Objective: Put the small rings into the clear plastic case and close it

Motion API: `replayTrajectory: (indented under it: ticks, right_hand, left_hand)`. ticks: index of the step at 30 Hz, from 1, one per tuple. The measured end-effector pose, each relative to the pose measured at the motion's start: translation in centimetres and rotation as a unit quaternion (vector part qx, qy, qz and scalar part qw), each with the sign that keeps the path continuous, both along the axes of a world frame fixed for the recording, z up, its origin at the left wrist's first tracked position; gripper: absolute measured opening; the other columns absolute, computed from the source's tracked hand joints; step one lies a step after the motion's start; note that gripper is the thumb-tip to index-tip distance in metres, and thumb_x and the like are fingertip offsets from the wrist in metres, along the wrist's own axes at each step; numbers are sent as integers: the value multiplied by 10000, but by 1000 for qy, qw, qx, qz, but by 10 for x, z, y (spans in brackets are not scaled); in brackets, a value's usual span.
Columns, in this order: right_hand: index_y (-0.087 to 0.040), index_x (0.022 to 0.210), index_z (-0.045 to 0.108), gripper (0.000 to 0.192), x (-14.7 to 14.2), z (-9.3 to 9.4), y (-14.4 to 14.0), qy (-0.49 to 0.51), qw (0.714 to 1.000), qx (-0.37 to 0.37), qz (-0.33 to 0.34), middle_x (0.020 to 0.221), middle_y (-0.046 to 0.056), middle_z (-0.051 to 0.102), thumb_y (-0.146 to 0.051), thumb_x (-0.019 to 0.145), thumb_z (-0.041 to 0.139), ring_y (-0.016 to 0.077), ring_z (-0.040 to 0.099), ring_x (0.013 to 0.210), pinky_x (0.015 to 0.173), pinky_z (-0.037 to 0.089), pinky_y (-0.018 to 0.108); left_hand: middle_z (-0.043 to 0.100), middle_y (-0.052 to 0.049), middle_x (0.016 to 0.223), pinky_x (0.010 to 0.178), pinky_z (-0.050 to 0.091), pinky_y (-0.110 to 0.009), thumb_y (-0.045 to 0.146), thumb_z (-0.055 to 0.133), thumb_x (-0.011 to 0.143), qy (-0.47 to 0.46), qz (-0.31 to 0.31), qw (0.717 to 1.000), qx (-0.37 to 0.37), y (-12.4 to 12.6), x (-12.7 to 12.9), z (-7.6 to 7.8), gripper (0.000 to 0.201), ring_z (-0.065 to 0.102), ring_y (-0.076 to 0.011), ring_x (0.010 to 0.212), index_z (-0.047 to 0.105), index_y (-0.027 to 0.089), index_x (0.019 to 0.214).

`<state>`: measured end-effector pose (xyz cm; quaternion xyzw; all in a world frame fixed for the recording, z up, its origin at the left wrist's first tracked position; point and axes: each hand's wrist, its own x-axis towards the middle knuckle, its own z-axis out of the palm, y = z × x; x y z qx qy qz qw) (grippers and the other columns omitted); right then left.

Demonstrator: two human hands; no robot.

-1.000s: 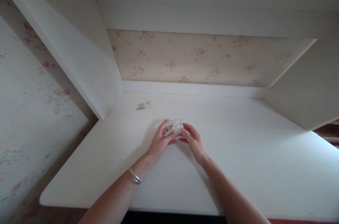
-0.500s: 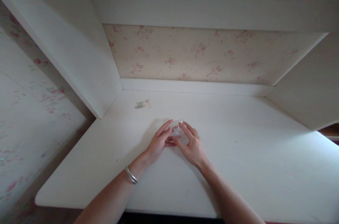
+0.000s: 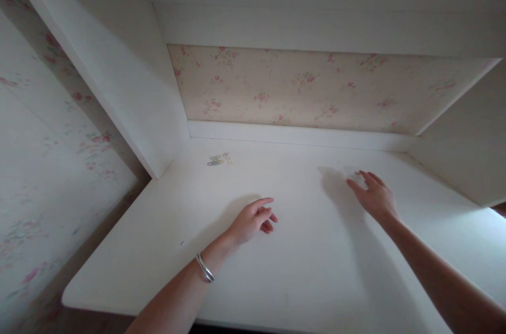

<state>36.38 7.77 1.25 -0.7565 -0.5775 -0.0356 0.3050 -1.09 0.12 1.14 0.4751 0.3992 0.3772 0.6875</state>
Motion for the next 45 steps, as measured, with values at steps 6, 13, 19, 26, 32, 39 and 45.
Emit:
replayTrajectory:
  ticks: [6,13,19,26,32,39,45]
  right_hand:
    - [-154,1235,571,646,76,-20,10,-2,992,-85,-89,1291,238,444,-573,743,542,316,547,1045,779,389,420]
    - [-161,1289,514,644,87,-32,7,-3,985,-149,-86,1336,246,394,-547,773,519,346,500,1128,784,382,426]
    - [-122,1269,515,630,35,-9,-5,-125,992,-25,-19,1332,251,408,-504,768,544,388,374,1227,926,308,489]
    - [-194,1065,594,357,-146,-8,-60,96,962,-68,247,886,60,660,-430,862,419,150,592,665,659,459,276]
    - [-183,877,591,328,-240,-9,-90,244,906,-113,326,689,17,628,-329,917,300,127,557,606,586,399,226]
    - [-179,738,554,276,-223,-10,-94,252,885,-119,372,669,0,611,-246,895,337,105,536,608,617,382,214]
    - [-184,716,542,288,-224,-8,-95,258,878,-131,382,666,-7,617,-234,898,324,98,527,601,614,375,208]
  left_hand:
    - [654,-74,819,580,475,-247,357,565,813,43,-14,999,20,-1,1,-1,384,591,-110,604,590,136,1126]
    - [640,-66,803,589,475,-252,337,547,818,66,-14,997,25,0,2,2,327,585,-114,614,614,127,1061]
    - [627,-54,780,581,463,-254,354,554,803,67,-25,997,32,1,3,1,299,575,-110,598,623,130,988]
    - [603,-25,754,557,449,-244,368,543,799,77,-25,996,42,1,5,-1,294,554,-96,568,600,135,969]
    - [538,21,631,486,440,-236,459,490,827,57,17,997,49,2,3,-7,304,530,-106,517,515,157,861]
    - [518,21,631,479,405,-214,459,505,826,76,-40,993,77,-1,6,-4,316,492,-83,506,520,143,833]
    - [512,20,584,482,404,-217,460,509,823,80,-45,993,73,-1,5,-1,323,486,-88,503,522,138,806]
